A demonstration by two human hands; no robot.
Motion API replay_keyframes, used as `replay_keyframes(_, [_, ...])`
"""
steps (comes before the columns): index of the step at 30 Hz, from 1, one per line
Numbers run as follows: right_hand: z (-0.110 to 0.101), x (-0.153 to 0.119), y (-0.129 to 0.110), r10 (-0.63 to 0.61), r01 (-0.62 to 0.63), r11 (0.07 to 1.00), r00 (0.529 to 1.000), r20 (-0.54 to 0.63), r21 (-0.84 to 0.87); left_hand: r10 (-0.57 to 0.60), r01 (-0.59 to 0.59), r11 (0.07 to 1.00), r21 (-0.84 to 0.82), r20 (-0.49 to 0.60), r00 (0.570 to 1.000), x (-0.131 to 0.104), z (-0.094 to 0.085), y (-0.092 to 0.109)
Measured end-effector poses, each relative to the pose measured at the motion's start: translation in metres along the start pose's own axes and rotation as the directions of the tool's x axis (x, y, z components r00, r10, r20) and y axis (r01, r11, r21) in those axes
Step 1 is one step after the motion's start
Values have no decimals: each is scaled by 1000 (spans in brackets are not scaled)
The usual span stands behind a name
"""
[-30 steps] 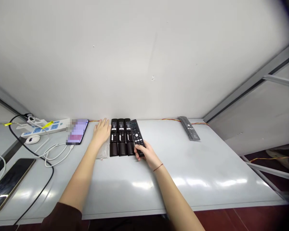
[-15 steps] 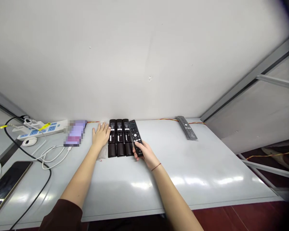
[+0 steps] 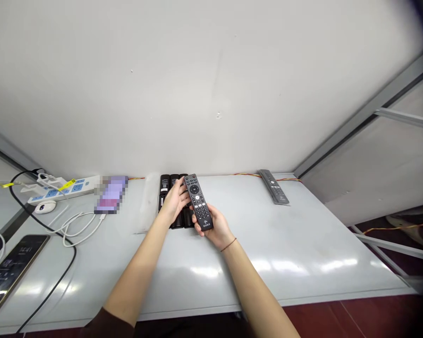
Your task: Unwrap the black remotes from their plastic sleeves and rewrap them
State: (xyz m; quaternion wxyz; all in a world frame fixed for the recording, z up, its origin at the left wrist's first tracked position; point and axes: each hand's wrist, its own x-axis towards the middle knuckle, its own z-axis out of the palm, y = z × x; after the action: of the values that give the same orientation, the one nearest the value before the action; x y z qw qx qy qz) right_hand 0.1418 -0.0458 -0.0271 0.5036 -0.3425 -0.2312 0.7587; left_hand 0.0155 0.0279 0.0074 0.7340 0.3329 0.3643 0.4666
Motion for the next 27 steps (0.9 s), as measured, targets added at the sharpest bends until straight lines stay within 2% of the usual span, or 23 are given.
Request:
replay_keyframes(3, [2,1,6,-11,11,1000,1000,26,12,-75,85,978,-188,57,996,-2,12,-11])
replay_keyframes(7, [7,2,11,10,-10,1000,999,40,7,4,-15,940,-341,-32,999,-3,7,-12])
replay_keyframes(12, [14,-3,13,187,-179,982,966,178,-61,19,-59,911,-408,-102,995,-6,-2,-6])
replay_keyframes(15, [16,-7,13,228,-218,973,953,199,-74,52,-112,909,-401,-158,986,-7,-2,-4])
replay_keyframes(18, [16,-9,13,188,-181,982,968,166,-52,73,-137,911,-388,-175,982,-6,0,-6])
replay_keyframes(22, [15,-9,12,83,-75,993,991,102,-89,66,-115,912,-394,-136,989,-8,3,-10])
replay_keyframes(27, [15,-11,6,-29,40,980,998,62,-194,-99,87,952,-292,-27,995,-17,8,-17])
